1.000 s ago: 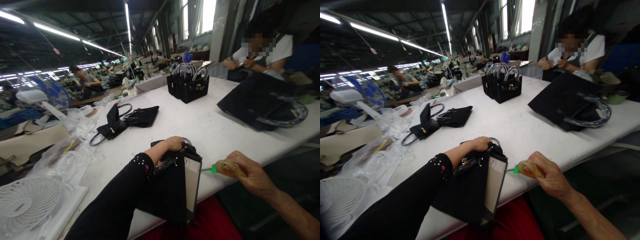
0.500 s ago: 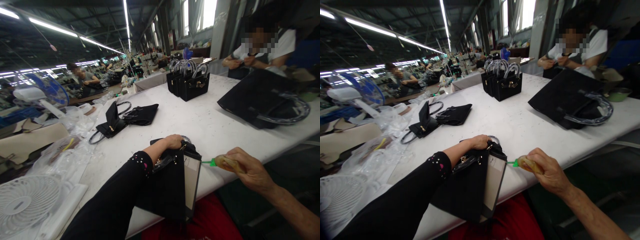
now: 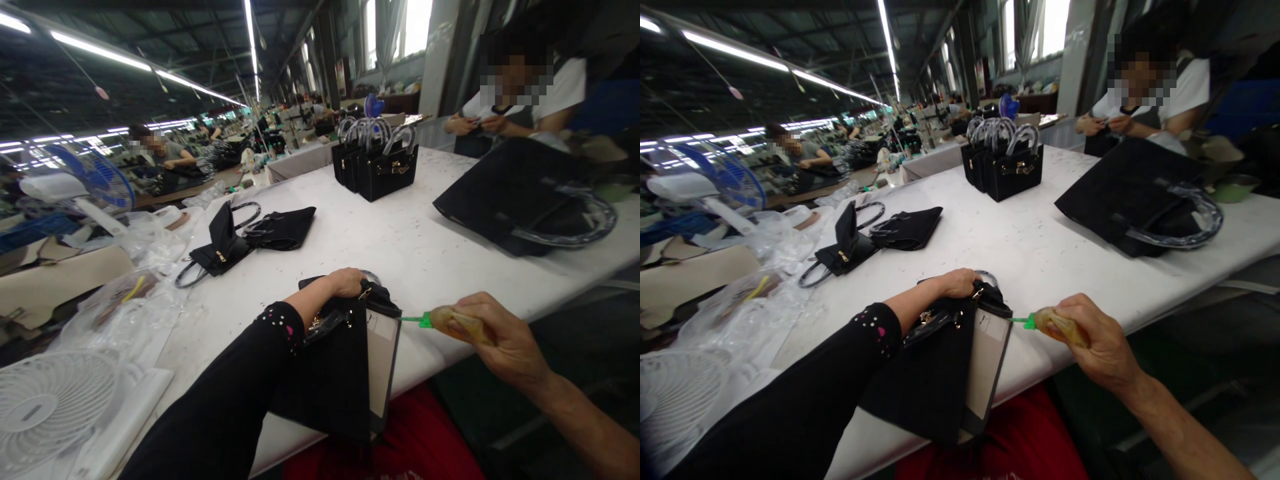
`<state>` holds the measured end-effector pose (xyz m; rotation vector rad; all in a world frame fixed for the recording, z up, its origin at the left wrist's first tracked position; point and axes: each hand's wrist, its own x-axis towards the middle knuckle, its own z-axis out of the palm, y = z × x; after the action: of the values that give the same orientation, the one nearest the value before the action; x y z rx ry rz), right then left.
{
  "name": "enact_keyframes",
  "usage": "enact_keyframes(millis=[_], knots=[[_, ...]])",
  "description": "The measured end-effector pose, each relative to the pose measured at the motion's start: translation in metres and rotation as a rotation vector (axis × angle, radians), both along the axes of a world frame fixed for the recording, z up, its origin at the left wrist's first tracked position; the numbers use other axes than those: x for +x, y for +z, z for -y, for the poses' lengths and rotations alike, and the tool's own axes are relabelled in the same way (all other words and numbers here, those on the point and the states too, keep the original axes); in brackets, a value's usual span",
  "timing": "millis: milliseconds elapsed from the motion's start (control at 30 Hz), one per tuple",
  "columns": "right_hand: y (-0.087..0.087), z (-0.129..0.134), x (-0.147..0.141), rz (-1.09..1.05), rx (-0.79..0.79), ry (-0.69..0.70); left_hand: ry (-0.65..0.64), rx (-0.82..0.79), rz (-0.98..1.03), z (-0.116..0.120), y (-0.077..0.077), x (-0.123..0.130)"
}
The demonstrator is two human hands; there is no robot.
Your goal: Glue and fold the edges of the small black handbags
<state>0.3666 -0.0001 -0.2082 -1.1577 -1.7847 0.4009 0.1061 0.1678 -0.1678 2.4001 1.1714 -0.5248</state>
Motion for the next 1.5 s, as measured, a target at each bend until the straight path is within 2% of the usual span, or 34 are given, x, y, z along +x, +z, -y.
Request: enact_keyframes(millis=[167, 300, 467, 567, 600, 700, 833, 967, 1100, 1133, 1267, 1400, 1500], knots=[[-0.005, 0.002, -0.001, 0.052, -0.098, 0.173, 0.001, 0.004, -0.008, 0.002, 0.002, 0.001], [-0.009, 0.004, 0.0, 0.014, -0.027, 0.075, -0.005, 0.001, -0.015, 0.003, 0.004, 0.001], [-0.007, 0.004, -0.003, 0.043, -0.073, 0.173, -0.001, 0.007, -0.024, 0.004, 0.006, 0.002], [-0.007, 0.004, -0.005, 0.012, 0.002, 0.055, 0.009, 0.013, -0.026, 0.005, 0.007, 0.002], [-0.007, 0.005, -0.005, 0.017, 0.003, 0.056, 0.01, 0.014, -0.026, 0.005, 0.007, 0.002], [-0.01, 0.007, -0.004, 0.047, -0.057, 0.177, 0.011, 0.012, -0.024, 0.006, 0.007, 0.002], [-0.011, 0.009, -0.004, 0.027, -0.038, 0.116, 0.014, 0.009, -0.015, 0.005, 0.005, 0.002], [-0.008, 0.012, -0.007, 0.03, -0.144, 0.246, 0.023, 0.011, -0.013, 0.003, 0.002, 0.001], [-0.01, 0.019, -0.01, -0.002, -0.055, 0.126, 0.023, 0.005, -0.008, 0.002, 0.001, 0.0], [-0.01, 0.021, -0.011, 0.012, -0.056, 0.133, 0.023, 0.003, -0.005, 0.002, 0.001, 0.0], [-0.011, 0.027, -0.014, 0.039, -0.132, 0.303, 0.028, -0.003, 0.006, 0.003, 0.002, 0.0], [-0.009, 0.029, -0.016, -0.009, -0.056, 0.17, 0.03, 0.0, 0.015, 0.003, 0.0, -0.001], [-0.008, 0.033, -0.016, 0.028, -0.137, 0.304, 0.032, 0.001, 0.027, 0.001, -0.003, -0.002]])
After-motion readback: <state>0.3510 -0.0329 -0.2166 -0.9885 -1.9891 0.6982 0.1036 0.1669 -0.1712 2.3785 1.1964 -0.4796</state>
